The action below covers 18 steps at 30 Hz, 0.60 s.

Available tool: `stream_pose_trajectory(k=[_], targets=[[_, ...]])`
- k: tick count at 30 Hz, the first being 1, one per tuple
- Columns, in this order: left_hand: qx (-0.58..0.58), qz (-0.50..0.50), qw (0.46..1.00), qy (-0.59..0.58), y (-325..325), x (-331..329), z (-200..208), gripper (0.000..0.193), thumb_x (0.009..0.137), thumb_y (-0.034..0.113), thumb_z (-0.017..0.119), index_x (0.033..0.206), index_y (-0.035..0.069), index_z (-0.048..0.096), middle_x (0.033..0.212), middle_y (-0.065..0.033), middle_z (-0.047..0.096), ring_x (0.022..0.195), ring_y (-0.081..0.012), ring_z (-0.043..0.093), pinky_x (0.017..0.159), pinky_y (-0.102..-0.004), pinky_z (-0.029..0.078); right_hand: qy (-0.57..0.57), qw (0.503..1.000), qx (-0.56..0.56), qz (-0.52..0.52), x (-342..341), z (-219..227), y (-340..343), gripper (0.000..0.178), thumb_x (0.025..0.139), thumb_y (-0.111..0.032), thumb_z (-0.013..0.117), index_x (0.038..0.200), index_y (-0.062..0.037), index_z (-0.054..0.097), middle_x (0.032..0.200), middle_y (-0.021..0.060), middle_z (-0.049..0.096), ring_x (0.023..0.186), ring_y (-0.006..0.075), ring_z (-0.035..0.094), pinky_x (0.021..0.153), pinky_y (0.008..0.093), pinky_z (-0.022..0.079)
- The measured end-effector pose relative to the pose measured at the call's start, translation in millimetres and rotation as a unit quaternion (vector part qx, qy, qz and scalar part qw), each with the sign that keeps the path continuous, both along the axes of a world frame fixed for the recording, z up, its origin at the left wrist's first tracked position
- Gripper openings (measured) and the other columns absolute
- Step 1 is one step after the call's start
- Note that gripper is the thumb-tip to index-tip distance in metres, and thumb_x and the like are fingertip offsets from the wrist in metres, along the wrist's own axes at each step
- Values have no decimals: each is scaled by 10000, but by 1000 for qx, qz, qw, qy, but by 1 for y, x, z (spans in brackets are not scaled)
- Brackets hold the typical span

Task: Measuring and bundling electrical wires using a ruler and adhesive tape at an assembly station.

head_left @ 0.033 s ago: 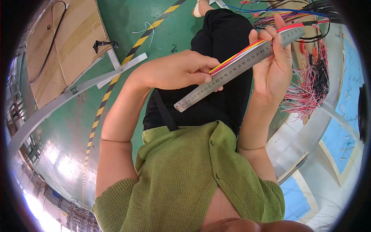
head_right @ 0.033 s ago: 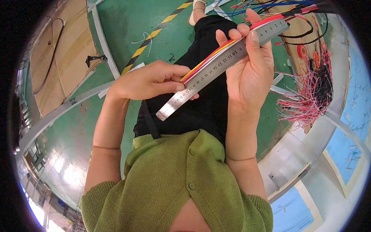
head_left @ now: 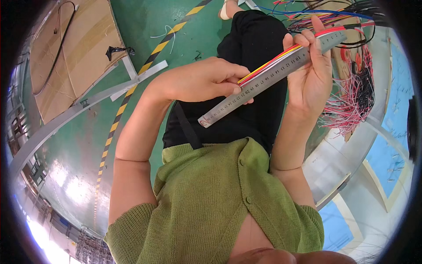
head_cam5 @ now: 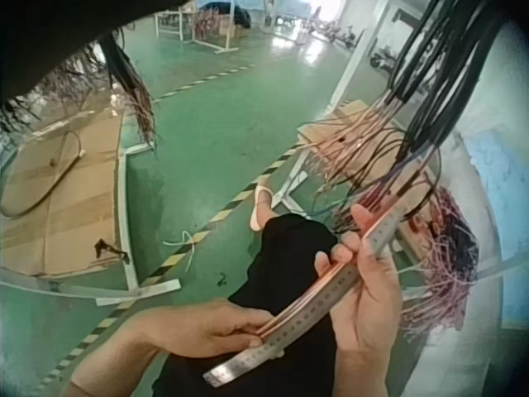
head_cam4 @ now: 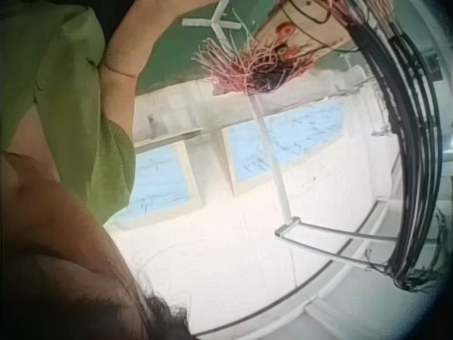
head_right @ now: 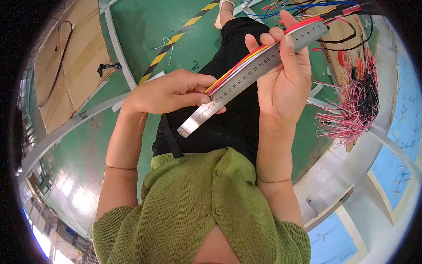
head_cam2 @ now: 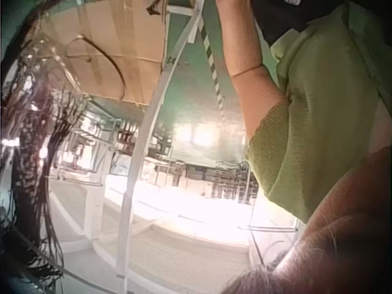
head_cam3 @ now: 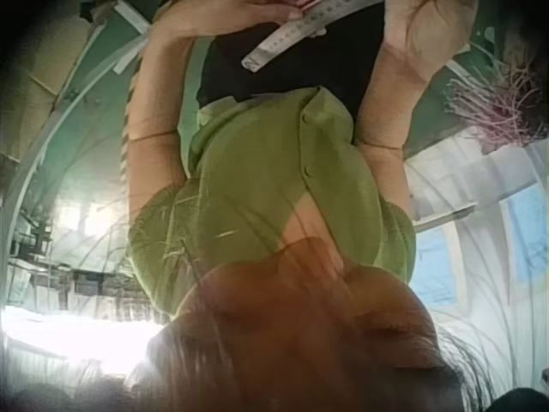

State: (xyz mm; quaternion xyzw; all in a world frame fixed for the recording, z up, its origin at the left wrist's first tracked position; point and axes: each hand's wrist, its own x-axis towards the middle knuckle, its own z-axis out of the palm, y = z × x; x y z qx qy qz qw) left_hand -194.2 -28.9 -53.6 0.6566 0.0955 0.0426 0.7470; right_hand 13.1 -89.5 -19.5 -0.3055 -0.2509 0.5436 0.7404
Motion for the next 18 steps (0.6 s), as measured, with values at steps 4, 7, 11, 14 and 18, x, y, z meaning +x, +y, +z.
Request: stream_pose_trajectory(k=[4,7,11,14,18], targets=[[-3,-6,1000,9,1,-1,-2,326,961,81,507,1263,-33,552,1058,-116,703,1010,-184,663,903,-300,496,-4,1000,-1,0,-1,0,1,397,981,-99,526,1344,25,426,995,65,532,931,161,565,955,451,516],[0,-9,1000,15,2,-1,-1,320,963,84,512,1258,-33,555,1055,-112,703,1001,-173,661,899,-296,497,-7,1000,-4,-7,-1,1,1,396,979,-97,527,1343,26,426,989,64,534,930,161,566,949,447,519],[-9,-14,1000,11,5,3,0,301,962,86,520,1231,-43,566,1050,-104,704,986,-152,655,893,-288,498,-2,1000,-2,-10,-2,4,0,418,987,-89,506,1371,32,396,998,63,517,949,157,555,981,435,494],[-35,18,999,32,1,-1,1,258,958,91,542,1166,-52,598,1040,-93,704,965,-124,645,876,-269,496,-8,1000,-3,-17,-6,2,0,447,992,-102,499,1399,32,373,1013,56,508,968,145,551,1006,434,480],[-44,49,998,24,-4,3,-5,246,943,135,571,1127,-18,630,934,-68,715,860,-120,650,804,-284,512,-3,999,-22,-39,-6,4,1,424,997,-104,487,1393,14,394,995,40,523,925,123,561,963,410,516]])
